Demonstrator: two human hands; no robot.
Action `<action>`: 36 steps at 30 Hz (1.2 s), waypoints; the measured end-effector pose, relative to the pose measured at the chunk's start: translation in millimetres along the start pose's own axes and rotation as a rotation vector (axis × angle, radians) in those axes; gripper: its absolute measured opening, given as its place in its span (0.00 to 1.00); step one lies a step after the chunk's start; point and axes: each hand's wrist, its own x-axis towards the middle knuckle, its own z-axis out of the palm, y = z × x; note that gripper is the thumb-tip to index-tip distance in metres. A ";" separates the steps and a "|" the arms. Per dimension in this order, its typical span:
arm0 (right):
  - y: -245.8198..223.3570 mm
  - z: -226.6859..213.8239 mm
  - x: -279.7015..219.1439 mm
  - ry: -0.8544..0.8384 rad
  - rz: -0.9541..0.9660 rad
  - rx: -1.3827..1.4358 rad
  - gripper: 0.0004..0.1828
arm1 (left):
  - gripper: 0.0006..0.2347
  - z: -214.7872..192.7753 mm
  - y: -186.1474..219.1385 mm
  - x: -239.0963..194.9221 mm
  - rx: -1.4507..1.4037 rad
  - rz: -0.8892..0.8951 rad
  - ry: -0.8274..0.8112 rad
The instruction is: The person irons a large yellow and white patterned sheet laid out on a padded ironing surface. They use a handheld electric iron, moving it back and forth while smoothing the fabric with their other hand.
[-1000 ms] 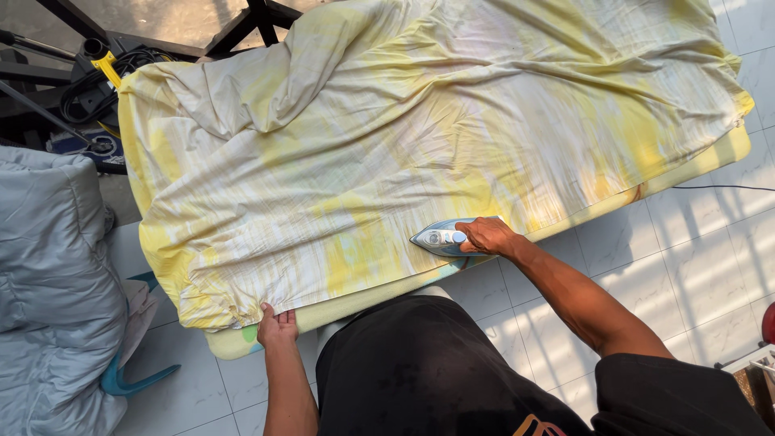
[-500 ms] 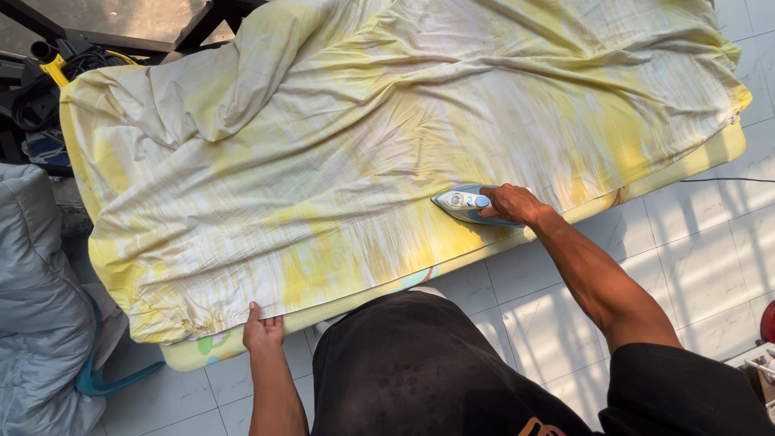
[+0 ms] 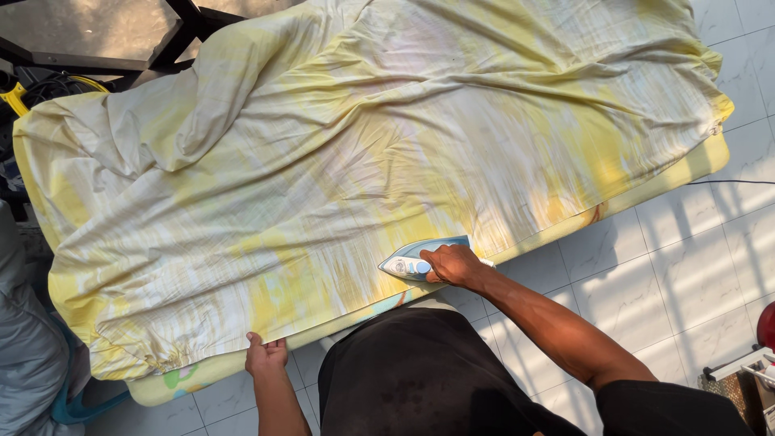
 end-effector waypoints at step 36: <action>51.3 -114.5 85.5 -0.026 -0.159 -0.370 0.15 | 0.13 181.5 -20.1 -60.8 1.240 1.368 -0.087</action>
